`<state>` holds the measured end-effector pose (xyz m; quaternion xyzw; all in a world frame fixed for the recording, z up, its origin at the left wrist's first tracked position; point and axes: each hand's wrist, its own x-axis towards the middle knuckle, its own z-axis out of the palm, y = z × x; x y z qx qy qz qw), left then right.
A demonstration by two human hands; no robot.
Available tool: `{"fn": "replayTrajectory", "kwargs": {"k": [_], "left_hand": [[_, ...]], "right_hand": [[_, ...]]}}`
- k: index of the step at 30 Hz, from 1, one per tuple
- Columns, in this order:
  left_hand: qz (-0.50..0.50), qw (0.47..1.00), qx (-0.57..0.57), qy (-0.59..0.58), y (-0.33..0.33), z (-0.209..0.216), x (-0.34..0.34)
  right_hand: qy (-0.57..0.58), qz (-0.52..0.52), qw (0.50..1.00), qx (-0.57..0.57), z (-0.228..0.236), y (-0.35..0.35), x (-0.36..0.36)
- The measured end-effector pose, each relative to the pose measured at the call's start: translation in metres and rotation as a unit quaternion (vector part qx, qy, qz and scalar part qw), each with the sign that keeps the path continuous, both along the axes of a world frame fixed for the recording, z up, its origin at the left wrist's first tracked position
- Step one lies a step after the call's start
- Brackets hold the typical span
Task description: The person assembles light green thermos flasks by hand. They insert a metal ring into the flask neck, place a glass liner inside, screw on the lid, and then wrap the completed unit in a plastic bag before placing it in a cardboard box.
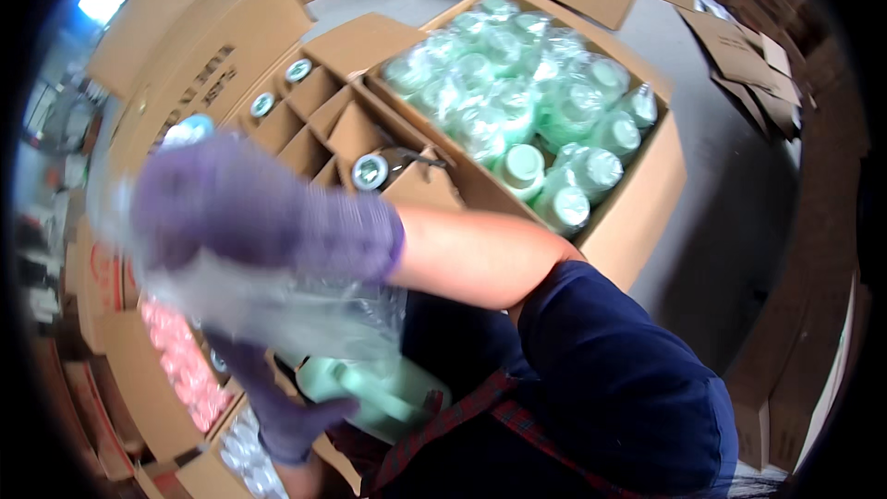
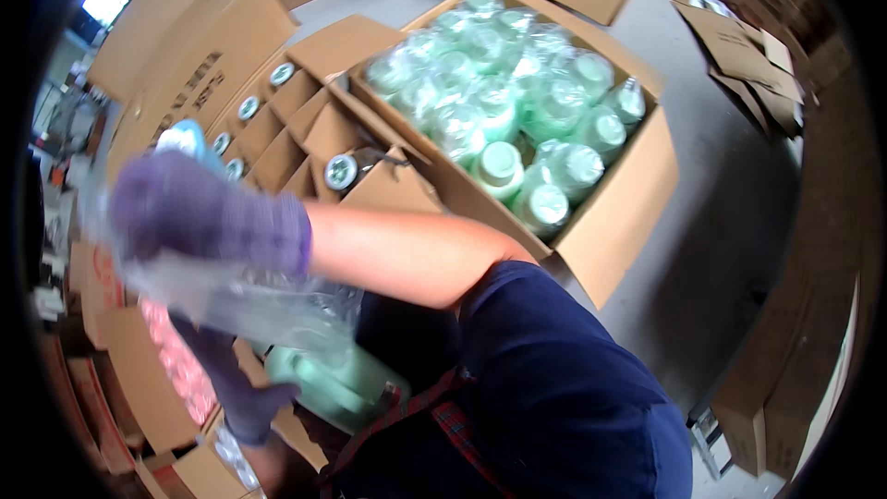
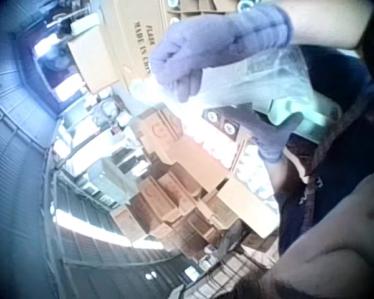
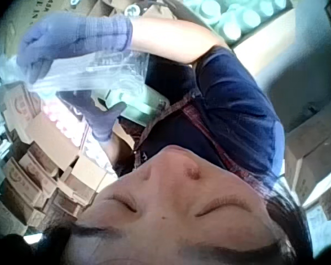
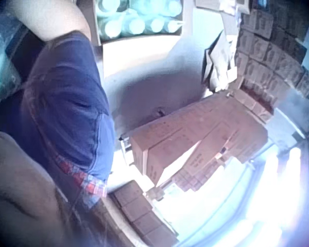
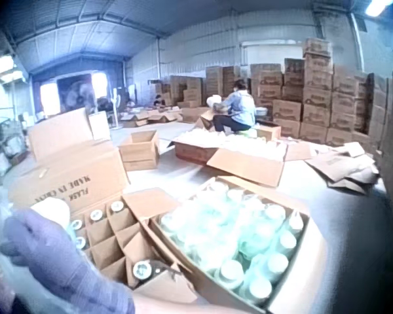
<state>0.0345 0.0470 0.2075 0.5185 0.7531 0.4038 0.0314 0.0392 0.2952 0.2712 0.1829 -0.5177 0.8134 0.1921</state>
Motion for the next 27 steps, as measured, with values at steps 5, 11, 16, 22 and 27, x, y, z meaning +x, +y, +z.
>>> {"fn": "replayTrajectory", "kwargs": {"k": [5, 11, 16, 22, 27], "left_hand": [[0.198, 0.917, 0.237, -0.255, 0.056, 0.012, -0.057], [0.212, 0.956, 0.193, -0.059, 0.026, -0.013, -0.108], [0.059, 0.892, 0.263, -0.364, 0.029, -0.008, -0.074], [0.245, 0.852, 0.328, -0.327, -0.035, -0.057, -0.125], [0.044, 0.683, 0.459, -0.566, -0.047, -0.1, -0.116]], "right_hand": [[-0.098, -0.335, 0.924, 0.159, -0.036, 0.035, -0.048], [0.011, -0.208, 0.858, 0.469, -0.095, -0.03, 0.044], [-0.103, -0.202, 0.915, 0.335, -0.108, -0.039, 0.018], [-0.101, 0.022, 0.966, -0.236, -0.104, -0.036, 0.009], [-0.017, -0.044, 0.982, 0.183, -0.176, -0.027, 0.011]]}}
